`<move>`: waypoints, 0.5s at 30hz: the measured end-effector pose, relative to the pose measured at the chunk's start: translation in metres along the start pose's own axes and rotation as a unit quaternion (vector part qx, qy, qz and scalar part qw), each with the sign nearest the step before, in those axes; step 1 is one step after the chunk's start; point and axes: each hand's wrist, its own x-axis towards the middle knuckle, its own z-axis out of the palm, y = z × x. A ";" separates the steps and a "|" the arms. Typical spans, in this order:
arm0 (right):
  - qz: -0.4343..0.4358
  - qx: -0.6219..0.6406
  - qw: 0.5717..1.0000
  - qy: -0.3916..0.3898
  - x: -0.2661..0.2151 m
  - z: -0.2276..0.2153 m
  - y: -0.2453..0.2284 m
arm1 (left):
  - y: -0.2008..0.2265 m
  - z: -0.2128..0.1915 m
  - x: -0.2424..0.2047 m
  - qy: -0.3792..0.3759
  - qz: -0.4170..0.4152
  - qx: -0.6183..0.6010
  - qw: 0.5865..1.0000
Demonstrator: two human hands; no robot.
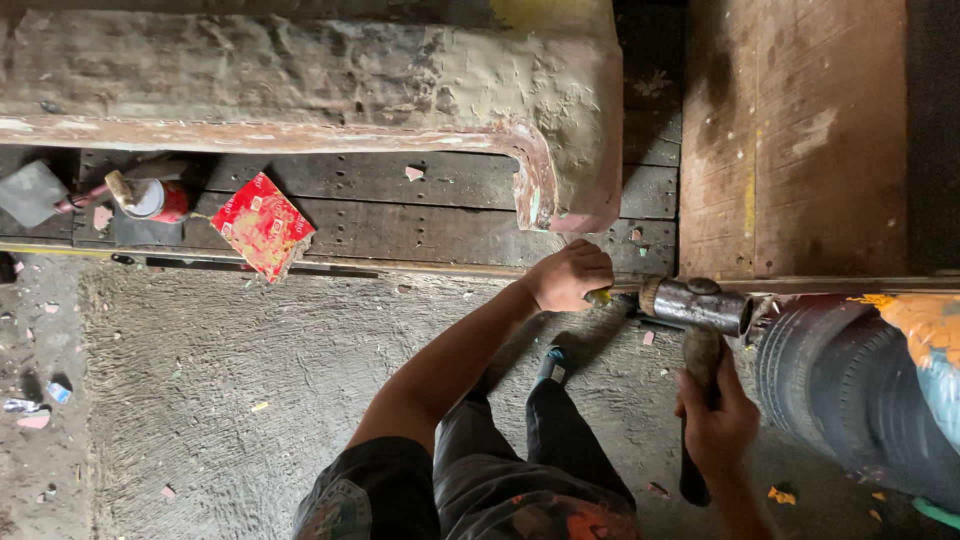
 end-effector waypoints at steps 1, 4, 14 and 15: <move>0.002 -0.011 1.000 -0.004 -0.003 0.000 -0.001 | 0.001 0.001 -0.003 0.002 -0.004 0.000 1.000; -0.006 0.096 0.995 0.012 -0.003 0.005 -0.004 | -0.004 0.006 -0.005 0.010 -0.025 -0.016 1.000; -0.019 -0.124 0.992 0.019 0.017 0.023 -0.002 | -0.006 0.019 -0.008 0.038 -0.073 -0.056 0.995; -0.003 -0.105 0.994 0.036 0.003 0.014 -0.005 | 0.008 0.024 -0.016 0.027 -0.055 -0.047 0.997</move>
